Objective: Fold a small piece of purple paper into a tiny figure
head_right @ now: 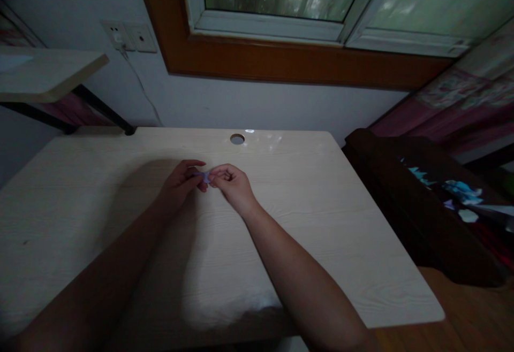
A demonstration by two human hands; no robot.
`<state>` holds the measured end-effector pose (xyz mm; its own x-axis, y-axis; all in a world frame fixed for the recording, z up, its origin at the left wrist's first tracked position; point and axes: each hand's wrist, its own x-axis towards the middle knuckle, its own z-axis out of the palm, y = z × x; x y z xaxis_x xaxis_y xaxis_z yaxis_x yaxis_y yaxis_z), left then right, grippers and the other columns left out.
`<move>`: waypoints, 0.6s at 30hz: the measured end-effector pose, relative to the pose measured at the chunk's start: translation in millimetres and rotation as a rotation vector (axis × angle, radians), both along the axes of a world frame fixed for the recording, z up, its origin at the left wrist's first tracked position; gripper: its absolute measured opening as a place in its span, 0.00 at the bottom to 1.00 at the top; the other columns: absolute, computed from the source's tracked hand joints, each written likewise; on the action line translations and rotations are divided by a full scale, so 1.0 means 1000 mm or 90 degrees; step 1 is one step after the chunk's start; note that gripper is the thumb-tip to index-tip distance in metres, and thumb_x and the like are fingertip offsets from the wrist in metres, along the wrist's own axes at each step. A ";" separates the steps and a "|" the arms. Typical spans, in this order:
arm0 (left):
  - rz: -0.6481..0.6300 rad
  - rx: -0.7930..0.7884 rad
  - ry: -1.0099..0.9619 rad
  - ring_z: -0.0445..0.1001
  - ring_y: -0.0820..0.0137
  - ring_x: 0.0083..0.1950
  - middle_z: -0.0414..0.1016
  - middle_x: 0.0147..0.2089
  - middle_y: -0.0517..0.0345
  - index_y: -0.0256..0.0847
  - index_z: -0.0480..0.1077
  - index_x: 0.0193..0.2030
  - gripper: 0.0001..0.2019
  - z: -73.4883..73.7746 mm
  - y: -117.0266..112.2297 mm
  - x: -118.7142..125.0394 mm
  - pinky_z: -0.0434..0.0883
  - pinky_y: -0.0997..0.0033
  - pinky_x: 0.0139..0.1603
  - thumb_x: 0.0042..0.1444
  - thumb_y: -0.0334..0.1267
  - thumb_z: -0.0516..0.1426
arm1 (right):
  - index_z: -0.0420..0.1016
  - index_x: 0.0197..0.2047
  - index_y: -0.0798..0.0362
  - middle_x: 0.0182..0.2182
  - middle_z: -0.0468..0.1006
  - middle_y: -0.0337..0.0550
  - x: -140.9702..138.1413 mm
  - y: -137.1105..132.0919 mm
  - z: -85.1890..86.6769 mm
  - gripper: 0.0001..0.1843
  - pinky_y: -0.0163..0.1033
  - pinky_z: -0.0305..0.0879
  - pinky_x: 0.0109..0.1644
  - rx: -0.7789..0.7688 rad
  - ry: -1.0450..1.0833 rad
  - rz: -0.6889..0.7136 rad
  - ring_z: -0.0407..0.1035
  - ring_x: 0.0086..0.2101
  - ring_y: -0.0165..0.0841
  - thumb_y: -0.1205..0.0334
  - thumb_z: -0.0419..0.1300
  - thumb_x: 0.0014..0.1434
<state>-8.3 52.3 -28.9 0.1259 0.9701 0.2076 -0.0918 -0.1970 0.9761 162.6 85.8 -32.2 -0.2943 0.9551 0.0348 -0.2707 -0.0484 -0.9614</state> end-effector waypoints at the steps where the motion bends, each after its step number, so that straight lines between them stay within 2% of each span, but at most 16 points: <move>1: 0.001 0.002 -0.001 0.76 0.72 0.33 0.75 0.32 0.60 0.41 0.66 0.56 0.16 0.000 0.000 0.000 0.73 0.70 0.39 0.62 0.37 0.57 | 0.77 0.33 0.52 0.26 0.78 0.37 0.000 0.000 -0.001 0.11 0.40 0.69 0.38 -0.001 0.003 -0.002 0.72 0.28 0.30 0.60 0.73 0.47; 8: 0.073 -0.004 0.006 0.75 0.73 0.32 0.75 0.31 0.62 0.41 0.69 0.51 0.12 0.002 0.002 0.001 0.71 0.72 0.36 0.60 0.35 0.57 | 0.76 0.35 0.52 0.25 0.79 0.36 -0.001 0.002 -0.002 0.13 0.39 0.69 0.37 -0.002 0.028 -0.031 0.73 0.27 0.30 0.58 0.73 0.47; 13: 0.093 -0.007 0.066 0.75 0.72 0.32 0.76 0.31 0.60 0.40 0.72 0.46 0.08 0.003 0.001 0.000 0.72 0.71 0.37 0.61 0.36 0.56 | 0.76 0.35 0.52 0.25 0.78 0.36 -0.001 0.001 -0.002 0.14 0.39 0.70 0.37 0.007 0.019 -0.042 0.72 0.27 0.29 0.58 0.73 0.47; 18: 0.129 0.004 0.174 0.72 0.74 0.29 0.73 0.30 0.63 0.41 0.71 0.47 0.13 0.002 0.004 -0.001 0.68 0.74 0.32 0.58 0.43 0.61 | 0.77 0.36 0.52 0.27 0.79 0.37 -0.001 0.000 -0.004 0.14 0.37 0.70 0.37 0.038 0.001 -0.029 0.73 0.29 0.29 0.57 0.73 0.48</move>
